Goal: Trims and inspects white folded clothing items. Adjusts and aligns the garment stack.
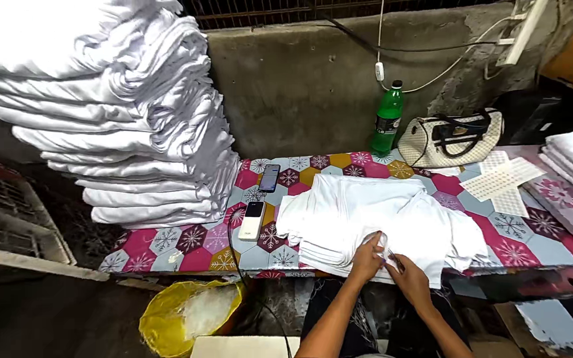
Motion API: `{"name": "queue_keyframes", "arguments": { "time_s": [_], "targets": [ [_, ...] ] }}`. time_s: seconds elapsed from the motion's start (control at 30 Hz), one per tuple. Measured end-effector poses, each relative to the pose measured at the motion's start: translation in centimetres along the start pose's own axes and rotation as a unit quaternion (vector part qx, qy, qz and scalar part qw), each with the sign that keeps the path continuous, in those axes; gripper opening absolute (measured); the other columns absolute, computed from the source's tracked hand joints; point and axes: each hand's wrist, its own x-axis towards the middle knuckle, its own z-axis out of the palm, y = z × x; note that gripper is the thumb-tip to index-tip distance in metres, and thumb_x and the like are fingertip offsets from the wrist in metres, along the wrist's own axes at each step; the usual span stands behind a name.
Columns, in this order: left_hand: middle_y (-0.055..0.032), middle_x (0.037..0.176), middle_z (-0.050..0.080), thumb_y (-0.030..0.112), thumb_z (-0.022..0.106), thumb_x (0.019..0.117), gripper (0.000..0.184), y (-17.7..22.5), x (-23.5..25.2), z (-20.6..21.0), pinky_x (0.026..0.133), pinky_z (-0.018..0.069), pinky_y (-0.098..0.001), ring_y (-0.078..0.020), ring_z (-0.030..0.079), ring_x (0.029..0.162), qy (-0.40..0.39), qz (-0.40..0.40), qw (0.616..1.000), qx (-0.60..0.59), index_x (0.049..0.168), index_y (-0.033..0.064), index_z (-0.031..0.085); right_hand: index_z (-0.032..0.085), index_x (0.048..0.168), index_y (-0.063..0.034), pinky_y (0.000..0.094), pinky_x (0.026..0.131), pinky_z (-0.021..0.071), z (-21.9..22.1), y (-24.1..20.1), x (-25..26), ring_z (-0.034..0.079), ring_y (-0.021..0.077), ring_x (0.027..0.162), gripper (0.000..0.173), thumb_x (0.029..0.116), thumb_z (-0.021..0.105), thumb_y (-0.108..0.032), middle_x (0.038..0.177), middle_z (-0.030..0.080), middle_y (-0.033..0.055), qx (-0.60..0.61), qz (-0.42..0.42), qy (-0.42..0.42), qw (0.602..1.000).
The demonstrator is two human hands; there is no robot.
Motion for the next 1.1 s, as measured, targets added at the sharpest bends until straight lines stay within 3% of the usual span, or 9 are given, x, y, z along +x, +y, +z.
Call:
{"name": "queue_keyframes", "arguments": {
  "time_s": [0.13, 0.23, 0.33, 0.43, 0.5, 0.67, 0.8, 0.9, 1.1],
  "targets": [
    [-0.0188, 0.121, 0.070, -0.006, 0.061, 0.0930, 0.075, -0.7, 0.2, 0.9, 0.081, 0.0579, -0.0365, -0.0198, 0.070, 0.087, 0.046, 0.007, 0.997, -0.055, 0.160, 0.0021, 0.029, 0.076, 0.102, 0.0030, 0.0582, 0.074, 0.0559, -0.1, 0.4, 0.3, 0.070, 0.0348, 0.077, 0.017, 0.0917, 0.072, -0.010, 0.090, 0.073, 0.0200, 0.045, -0.022, 0.035, 0.998],
    [-0.0179, 0.110, 0.072, -0.003, 0.068, 0.0902, 0.064, -1.8, 0.2, 1.8, 0.083, 0.0573, -0.0344, -0.0176, 0.070, 0.087, 0.118, 0.022, 0.986, -0.115, 0.150, -0.0041, 0.044, 0.073, 0.101, 0.0050, 0.0547, 0.071, 0.0541, -0.5, 0.4, 0.4, 0.066, 0.0326, 0.074, 0.018, 0.0930, 0.069, -0.010, 0.087, 0.070, 0.0199, 0.070, -0.019, 0.029, 0.997],
    [-0.0210, 0.119, 0.067, 0.000, 0.068, 0.0929, 0.051, -1.9, -0.1, 2.6, 0.086, 0.0581, -0.0352, -0.0192, 0.069, 0.093, 0.102, -0.013, 0.974, -0.202, 0.140, -0.0096, 0.050, 0.071, 0.104, 0.0062, 0.0424, 0.070, 0.0551, -1.4, -0.2, 0.5, 0.063, 0.0251, 0.075, 0.018, 0.0964, 0.063, -0.009, 0.094, 0.067, 0.0187, 0.107, -0.029, 0.012, 0.994],
    [-0.0103, 0.084, 0.071, 0.000, 0.063, 0.0975, 0.015, -1.3, -0.6, 3.0, 0.071, 0.0604, -0.0297, -0.0122, 0.069, 0.069, 0.073, -0.054, 0.968, -0.233, 0.106, -0.0115, 0.064, 0.068, 0.108, 0.0082, 0.0401, 0.074, 0.0562, -2.7, -1.3, 0.6, 0.067, 0.0226, 0.077, 0.017, 0.0986, 0.060, -0.004, 0.092, 0.071, 0.0189, 0.155, 0.001, -0.004, 0.988],
    [-0.0065, 0.074, 0.069, 0.000, 0.062, 0.0972, 0.011, -1.1, -0.9, 2.6, 0.066, 0.0588, -0.0278, -0.0097, 0.066, 0.063, 0.070, -0.051, 0.975, -0.204, 0.097, -0.0101, 0.065, 0.067, 0.110, 0.0087, 0.0380, 0.081, 0.0565, -3.9, -1.9, 1.1, 0.068, 0.0208, 0.084, 0.018, 0.0988, 0.058, -0.001, 0.096, 0.071, 0.0179, 0.199, 0.040, -0.025, 0.979],
    [-0.0046, 0.070, 0.068, 0.002, 0.066, 0.0961, 0.010, -1.9, -2.0, 1.0, 0.064, 0.0584, -0.0268, -0.0089, 0.066, 0.061, 0.095, -0.054, 0.982, -0.155, 0.092, -0.0073, 0.067, 0.068, 0.114, 0.0045, 0.0313, 0.083, 0.0564, -6.1, -2.1, 1.9, 0.068, 0.0133, 0.086, 0.019, 0.0996, 0.058, -0.005, 0.099, 0.071, 0.0123, 0.251, 0.082, -0.084, 0.961],
    [-0.0053, 0.070, 0.071, 0.001, 0.068, 0.0950, 0.009, -2.0, -2.3, 1.0, 0.063, 0.0592, -0.0263, -0.0095, 0.067, 0.060, 0.097, -0.058, 0.981, -0.155, 0.090, -0.0070, 0.068, 0.072, 0.113, 0.0038, 0.0373, 0.083, 0.0532, -5.1, -2.4, 1.3, 0.063, 0.0215, 0.087, 0.027, 0.0930, 0.073, -0.013, 0.103, 0.069, 0.0171, 0.178, 0.044, -0.156, 0.971],
    [-0.0072, 0.072, 0.071, -0.001, 0.068, 0.0940, 0.009, -1.9, -2.6, 1.0, 0.062, 0.0591, -0.0264, -0.0098, 0.067, 0.059, 0.099, -0.064, 0.982, -0.151, 0.097, -0.0096, 0.069, 0.074, 0.106, 0.0047, 0.0366, 0.089, 0.0543, -4.2, -2.4, 1.1, 0.066, 0.0236, 0.093, 0.019, 0.0963, 0.067, -0.010, 0.101, 0.069, 0.0186, 0.164, 0.042, -0.143, 0.975],
    [-0.0074, 0.077, 0.072, 0.002, 0.066, 0.0962, 0.013, -2.1, -3.9, -0.2, 0.065, 0.0597, -0.0270, -0.0096, 0.068, 0.062, 0.070, -0.070, 0.992, -0.080, 0.104, -0.0072, 0.072, 0.074, 0.105, 0.0038, 0.0335, 0.086, 0.0529, -5.0, -2.4, 0.8, 0.064, 0.0198, 0.090, 0.019, 0.0987, 0.064, -0.011, 0.100, 0.068, 0.0155, 0.178, 0.051, -0.147, 0.972]
  ]
}}
